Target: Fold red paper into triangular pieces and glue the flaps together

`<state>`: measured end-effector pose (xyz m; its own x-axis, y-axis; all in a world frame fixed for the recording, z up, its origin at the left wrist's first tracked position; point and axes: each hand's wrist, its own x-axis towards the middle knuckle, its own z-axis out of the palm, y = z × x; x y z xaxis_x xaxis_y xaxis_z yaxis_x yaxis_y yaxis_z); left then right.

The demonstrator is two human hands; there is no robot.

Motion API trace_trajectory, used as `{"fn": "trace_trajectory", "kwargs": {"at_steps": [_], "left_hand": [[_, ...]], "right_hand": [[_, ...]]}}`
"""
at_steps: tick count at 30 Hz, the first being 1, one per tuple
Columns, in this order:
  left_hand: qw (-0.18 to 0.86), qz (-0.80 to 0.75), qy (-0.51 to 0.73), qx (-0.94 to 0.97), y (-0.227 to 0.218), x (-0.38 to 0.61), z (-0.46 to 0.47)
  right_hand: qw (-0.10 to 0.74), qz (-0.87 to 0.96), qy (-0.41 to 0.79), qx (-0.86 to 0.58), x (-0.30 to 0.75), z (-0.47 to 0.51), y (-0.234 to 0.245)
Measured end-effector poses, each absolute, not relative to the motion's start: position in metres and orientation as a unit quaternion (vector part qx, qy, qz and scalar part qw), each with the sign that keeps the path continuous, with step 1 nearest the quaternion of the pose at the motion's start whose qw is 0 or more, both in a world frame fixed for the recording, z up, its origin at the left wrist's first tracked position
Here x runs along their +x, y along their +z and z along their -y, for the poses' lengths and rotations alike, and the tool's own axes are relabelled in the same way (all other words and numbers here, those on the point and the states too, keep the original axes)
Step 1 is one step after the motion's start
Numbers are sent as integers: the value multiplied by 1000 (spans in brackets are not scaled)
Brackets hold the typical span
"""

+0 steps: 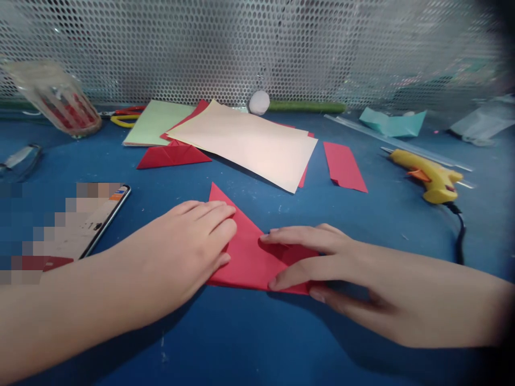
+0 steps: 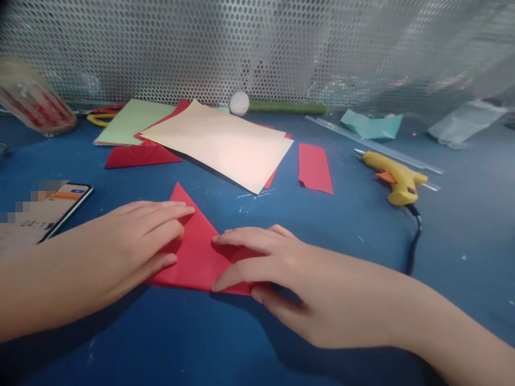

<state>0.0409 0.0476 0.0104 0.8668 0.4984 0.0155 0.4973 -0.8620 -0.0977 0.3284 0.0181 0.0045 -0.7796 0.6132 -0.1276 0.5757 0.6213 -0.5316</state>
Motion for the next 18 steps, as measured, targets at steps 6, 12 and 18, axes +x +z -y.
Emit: {"fn": "trace_trajectory", "kwargs": {"at_steps": [6, 12, 18], "left_hand": [[44, 287, 57, -955, -3, 31, -58], [-44, 329, 172, -927, 3, 30, -65], [-95, 364, 180, -909, 6, 27, -71]], "right_hand": [[43, 914, 258, -309, 323, -19, 5], [48, 923, 243, -295, 319, -22, 3], [80, 937, 216, -263, 316, -21, -1]]}}
